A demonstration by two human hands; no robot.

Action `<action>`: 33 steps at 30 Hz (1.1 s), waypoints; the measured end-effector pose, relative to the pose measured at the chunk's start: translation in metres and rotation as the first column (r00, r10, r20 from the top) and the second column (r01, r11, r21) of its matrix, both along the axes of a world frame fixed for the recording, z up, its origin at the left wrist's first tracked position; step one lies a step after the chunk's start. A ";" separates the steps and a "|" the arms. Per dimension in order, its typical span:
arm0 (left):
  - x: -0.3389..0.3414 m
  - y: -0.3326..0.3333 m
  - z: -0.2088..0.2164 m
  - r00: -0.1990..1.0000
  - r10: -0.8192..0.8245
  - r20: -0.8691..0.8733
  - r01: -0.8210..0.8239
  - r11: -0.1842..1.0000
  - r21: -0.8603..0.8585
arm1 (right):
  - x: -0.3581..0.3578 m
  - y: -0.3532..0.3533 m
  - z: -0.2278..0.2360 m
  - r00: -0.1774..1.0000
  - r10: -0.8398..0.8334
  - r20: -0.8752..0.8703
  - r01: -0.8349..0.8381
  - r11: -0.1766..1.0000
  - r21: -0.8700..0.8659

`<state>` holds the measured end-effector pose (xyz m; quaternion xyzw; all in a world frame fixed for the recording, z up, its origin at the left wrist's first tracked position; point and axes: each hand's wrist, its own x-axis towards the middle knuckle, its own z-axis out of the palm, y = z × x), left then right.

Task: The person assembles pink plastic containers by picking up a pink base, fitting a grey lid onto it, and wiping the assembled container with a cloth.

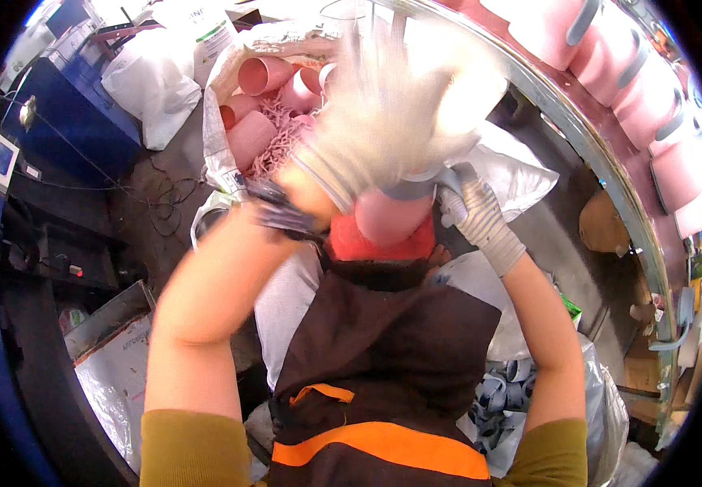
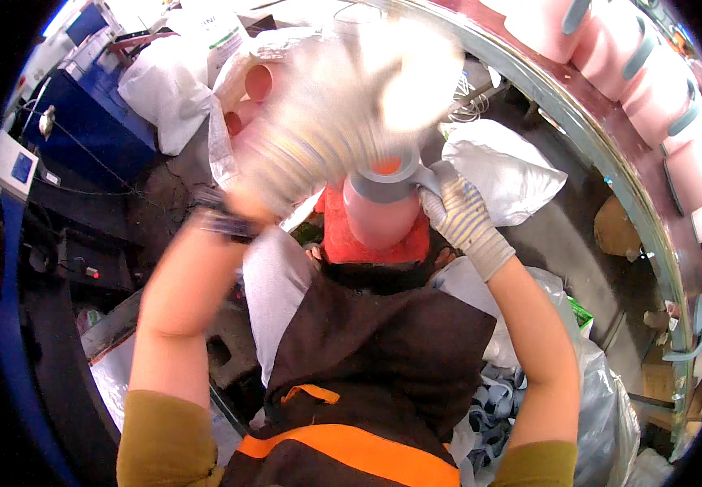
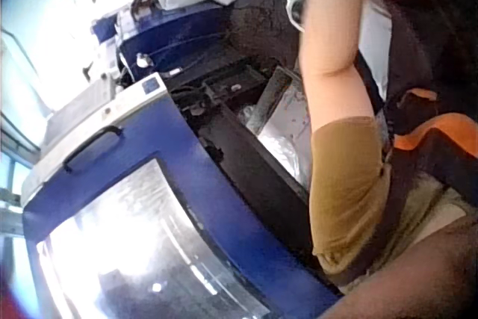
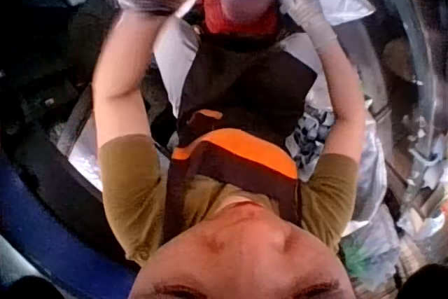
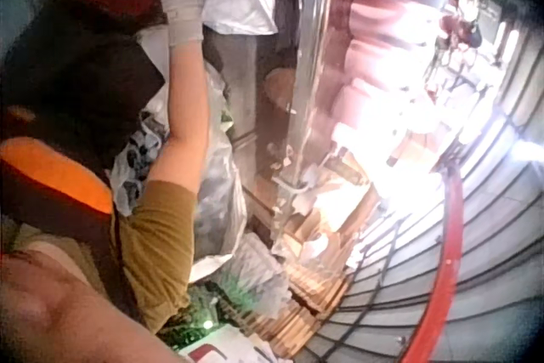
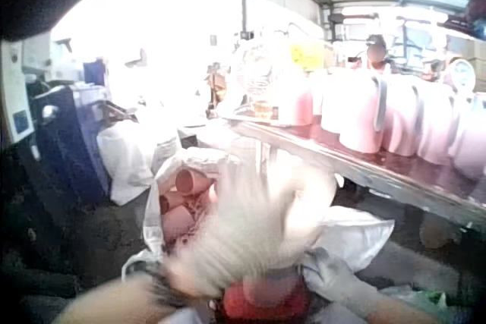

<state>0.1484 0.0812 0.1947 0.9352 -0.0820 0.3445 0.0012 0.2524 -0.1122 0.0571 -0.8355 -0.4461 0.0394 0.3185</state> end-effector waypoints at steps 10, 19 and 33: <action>0.000 0.008 -0.027 0.933 0.029 -0.359 -0.098 0.980 -0.175 | 0.007 0.000 -0.007 0.998 0.015 0.067 -0.018 0.999 0.050; 0.004 0.081 -0.074 0.986 -0.019 -0.166 -0.043 0.931 -0.362 | -0.036 -0.071 0.136 0.908 -0.050 -0.415 0.321 0.721 0.615; -0.032 -0.004 -0.237 0.740 0.211 -0.639 -0.456 0.855 -0.245 | 0.199 -0.154 0.260 0.351 -0.833 0.428 0.334 0.538 0.774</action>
